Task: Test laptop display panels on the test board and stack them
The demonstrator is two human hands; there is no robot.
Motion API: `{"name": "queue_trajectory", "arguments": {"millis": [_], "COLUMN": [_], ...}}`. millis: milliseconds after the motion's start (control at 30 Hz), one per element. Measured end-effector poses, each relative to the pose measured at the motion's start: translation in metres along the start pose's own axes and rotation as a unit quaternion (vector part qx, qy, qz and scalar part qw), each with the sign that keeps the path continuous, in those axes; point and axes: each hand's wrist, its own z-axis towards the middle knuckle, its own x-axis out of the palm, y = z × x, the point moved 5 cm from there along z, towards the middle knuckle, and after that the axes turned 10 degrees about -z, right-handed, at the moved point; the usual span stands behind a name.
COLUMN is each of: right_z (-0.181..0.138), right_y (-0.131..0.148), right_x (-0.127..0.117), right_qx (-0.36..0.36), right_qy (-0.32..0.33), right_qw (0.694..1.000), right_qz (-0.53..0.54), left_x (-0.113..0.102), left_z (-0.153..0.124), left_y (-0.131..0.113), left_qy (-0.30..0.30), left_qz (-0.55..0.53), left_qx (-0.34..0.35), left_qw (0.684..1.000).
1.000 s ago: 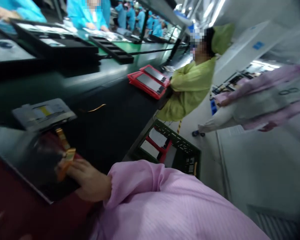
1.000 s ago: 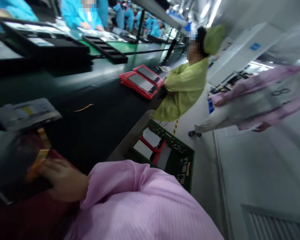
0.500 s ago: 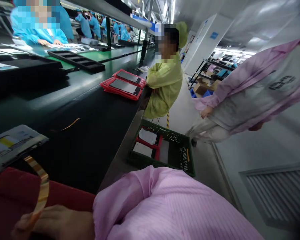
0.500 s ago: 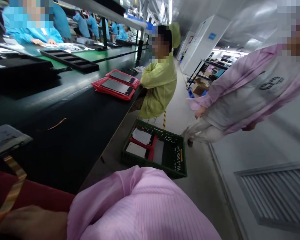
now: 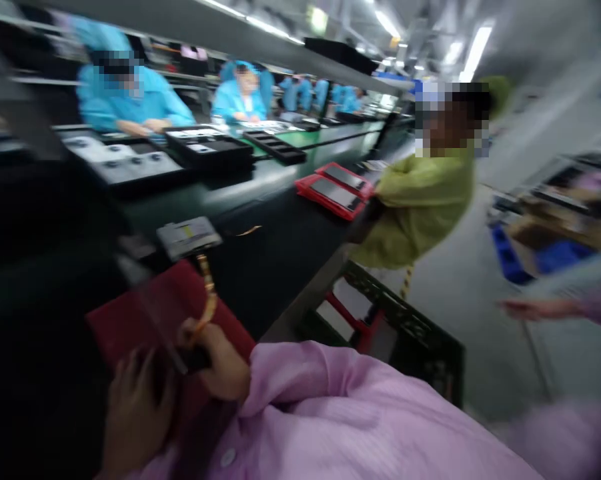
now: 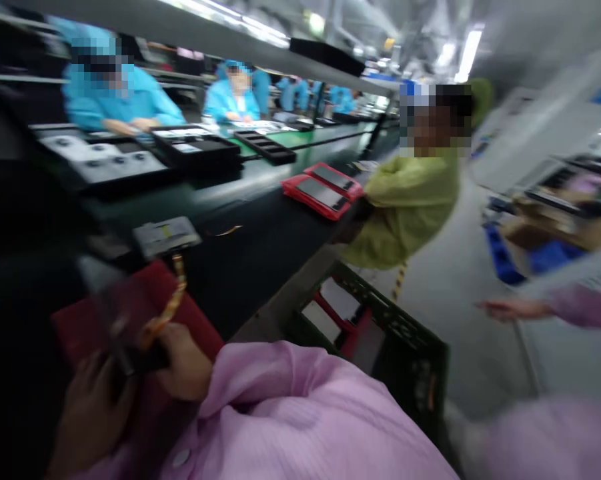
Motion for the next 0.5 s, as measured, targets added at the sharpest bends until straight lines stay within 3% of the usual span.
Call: {"name": "queue_trajectory", "arguments": {"millis": [33,100,267,433,500], "right_z": [-0.002,-0.003,-0.002,-0.005,-0.005], "right_y": [-0.002,-0.005,-0.011,-0.026,-0.037], "right_x": [0.000,0.002,0.000,-0.003,0.004], "right_qx": [0.009,0.015,0.061,0.143,0.127], "right_qy": [-0.012,-0.005,0.026,0.046,0.064], "right_qw": [1.000,0.999,0.997,0.989,0.990], "right_qz": [0.013,0.034,0.036,0.000,0.010], "left_x": [0.000,0.006,0.005,0.001,0.000], "left_z": [-0.004,-0.005,0.000,-0.001,-0.001], "left_y": [0.007,0.012,0.002,-0.003,-0.001], "left_qy": [-0.047,-0.062,-0.063,-0.046,-0.041], "left_qz": [0.014,0.021,0.024,0.025,0.027], "left_qx": [-0.070,-0.148,-0.222,-0.255,-0.262], "left_qw": [0.996,0.987,0.973,0.966,0.964]}}
